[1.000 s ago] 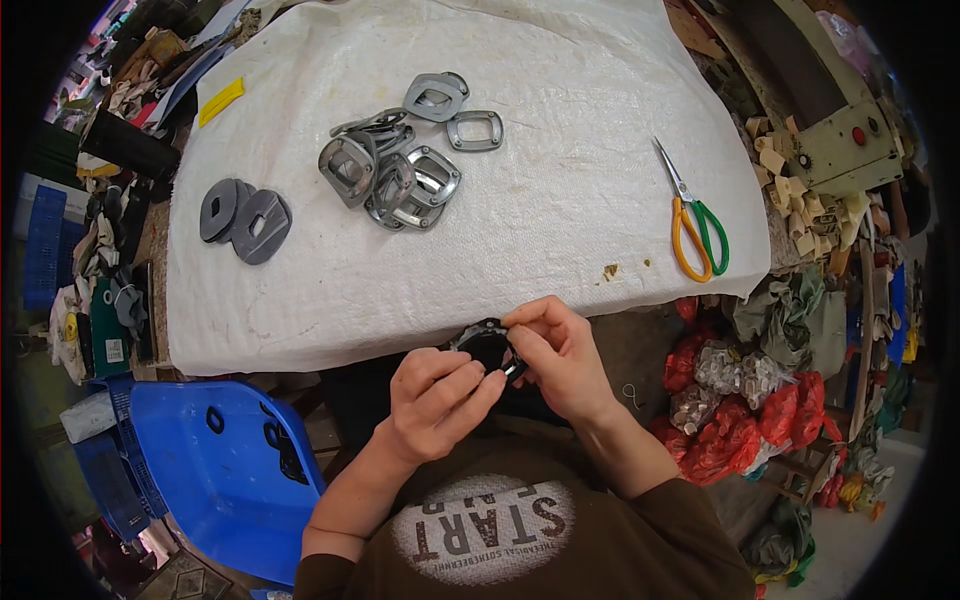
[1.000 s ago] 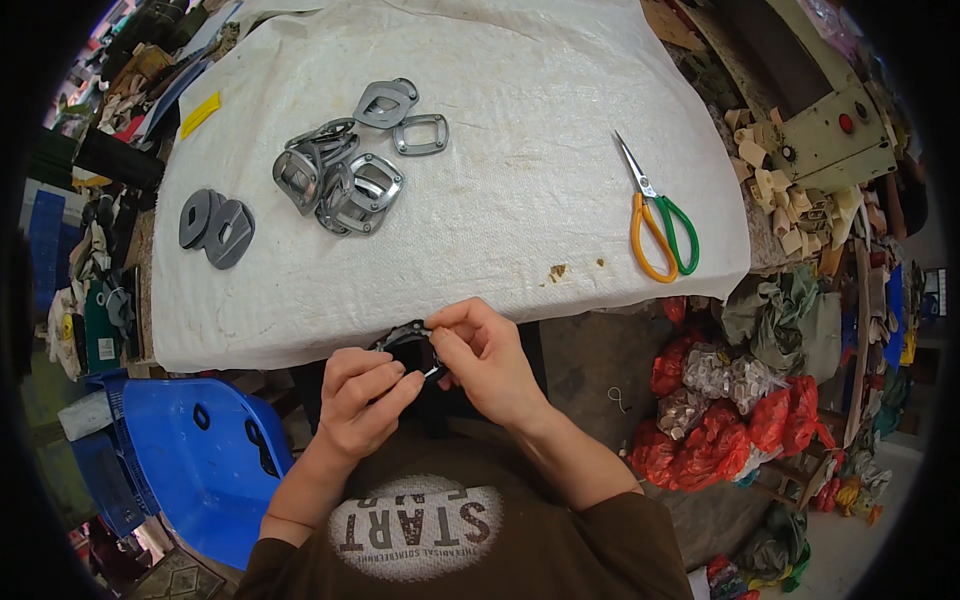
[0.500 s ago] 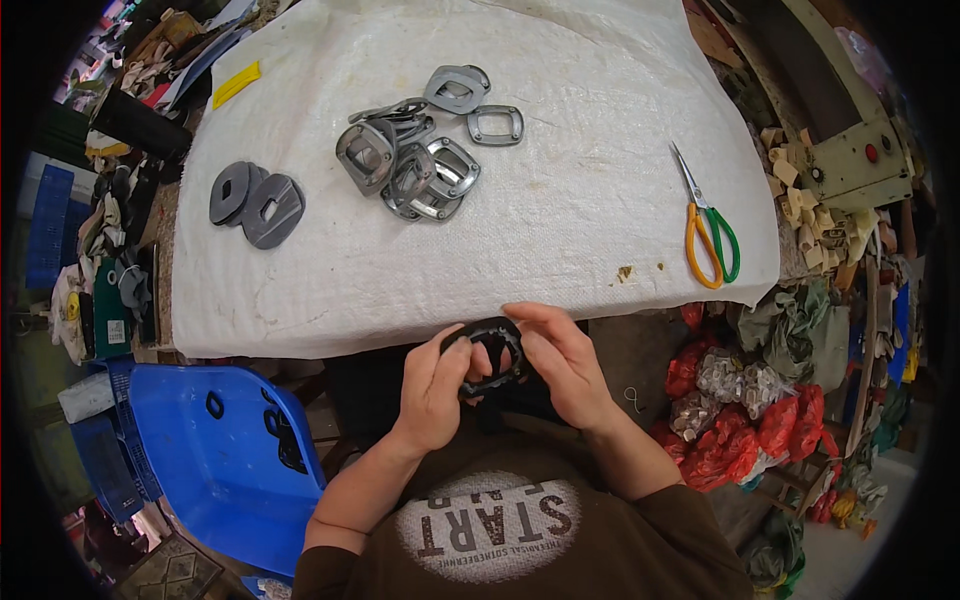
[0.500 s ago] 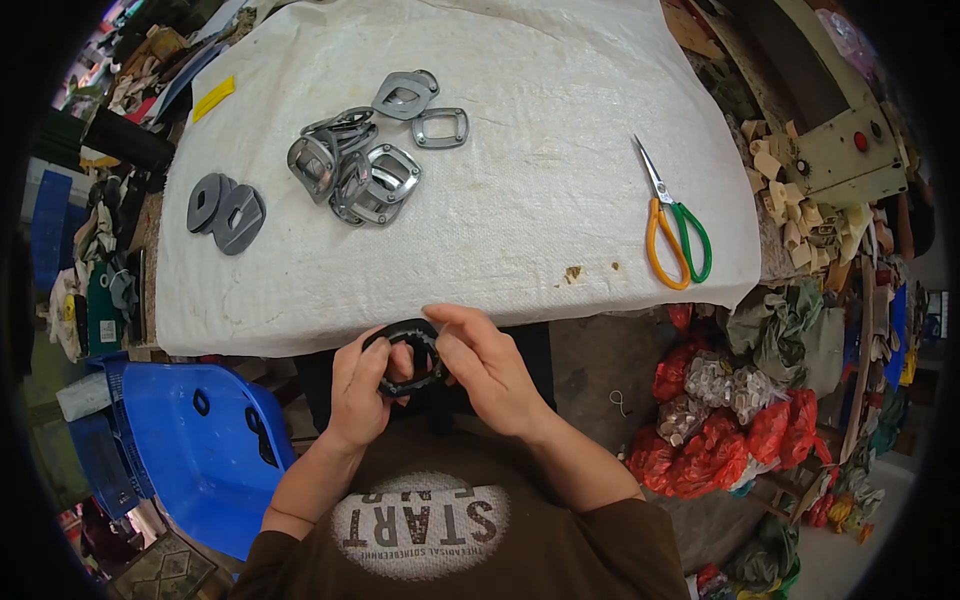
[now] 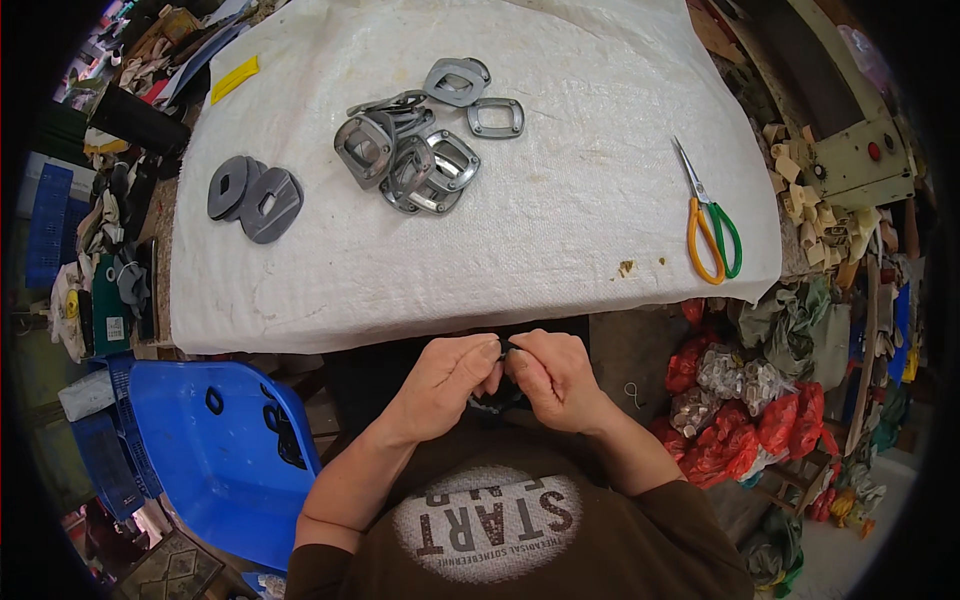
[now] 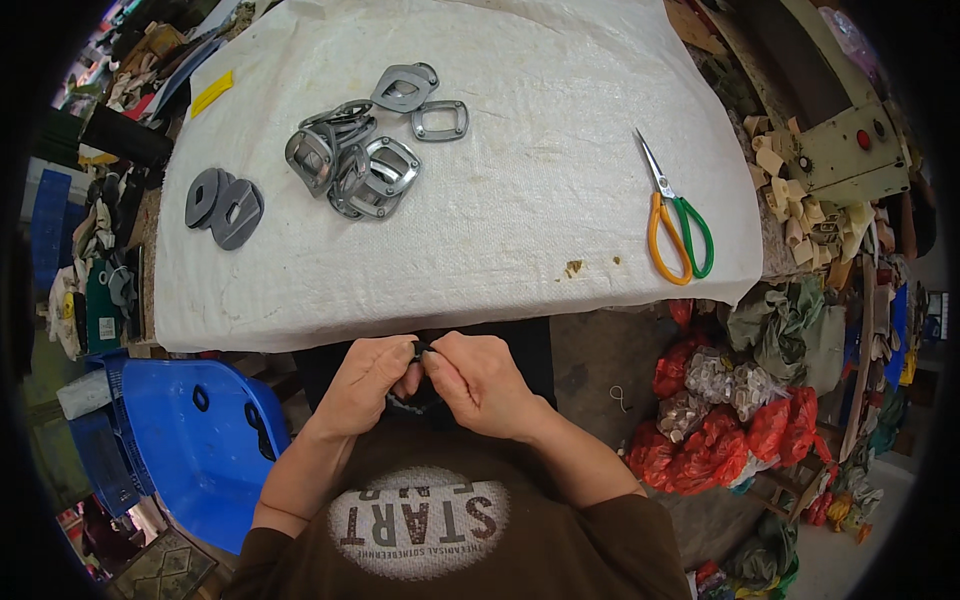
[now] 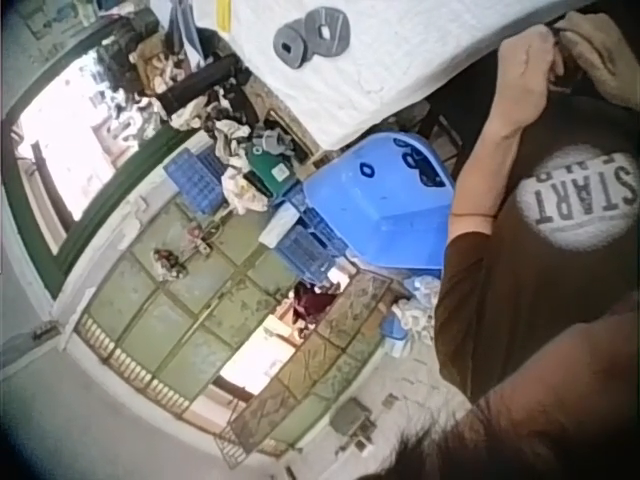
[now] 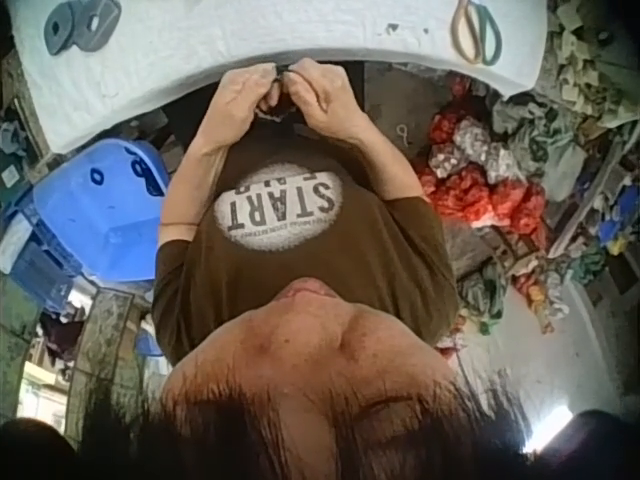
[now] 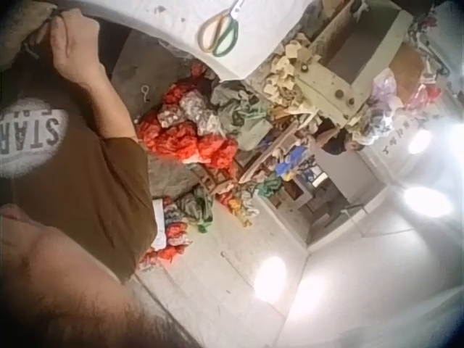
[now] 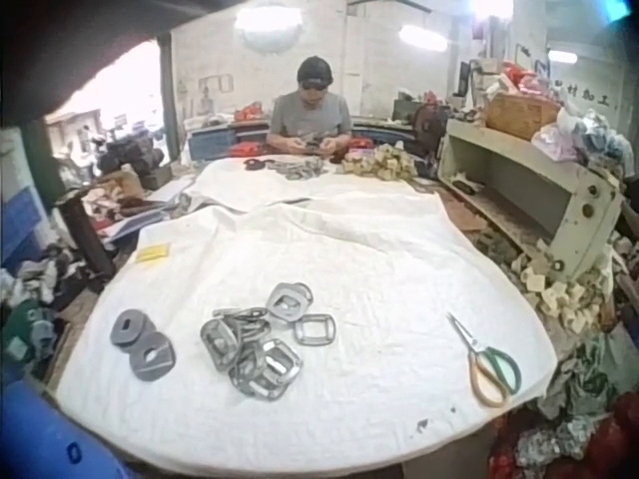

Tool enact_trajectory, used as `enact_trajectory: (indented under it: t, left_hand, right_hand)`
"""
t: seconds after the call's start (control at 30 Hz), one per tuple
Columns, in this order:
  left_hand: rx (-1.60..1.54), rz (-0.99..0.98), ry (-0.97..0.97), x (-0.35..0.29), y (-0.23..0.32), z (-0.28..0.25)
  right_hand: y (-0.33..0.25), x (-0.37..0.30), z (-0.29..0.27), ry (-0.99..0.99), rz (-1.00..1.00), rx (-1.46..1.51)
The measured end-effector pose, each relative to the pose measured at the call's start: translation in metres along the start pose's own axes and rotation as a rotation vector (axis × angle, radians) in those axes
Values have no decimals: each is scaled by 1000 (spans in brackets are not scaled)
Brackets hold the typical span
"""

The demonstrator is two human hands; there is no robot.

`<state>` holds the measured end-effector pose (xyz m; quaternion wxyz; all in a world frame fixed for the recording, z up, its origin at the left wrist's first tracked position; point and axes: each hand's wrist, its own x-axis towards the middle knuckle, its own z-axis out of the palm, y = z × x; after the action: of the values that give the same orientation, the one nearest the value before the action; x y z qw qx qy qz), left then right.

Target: The recorder is assembling small black shoe components into metal buckle-like frames and trimming excess material.

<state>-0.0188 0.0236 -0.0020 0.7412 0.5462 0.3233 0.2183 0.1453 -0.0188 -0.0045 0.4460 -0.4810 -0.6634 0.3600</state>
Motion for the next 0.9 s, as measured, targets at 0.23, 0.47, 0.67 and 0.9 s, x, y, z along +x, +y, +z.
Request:
enact_trajectory:
  t: [0.23,0.47,0.67,0.9]
  left_hand:
    - [-11,71,50,2,1,8]
    - [-128,-23,30,-2,9,11]
    - [-238,-83,99,-2,6,15]
    - [-56,137,237,-1,-5,21]
  right_hand:
    - [5,2,-2,14,86,140]
    - [11,-2,-6,-25,250,328]
    - [0,1,-1,-4,272,296]
    - [11,3,6,77,357,498]
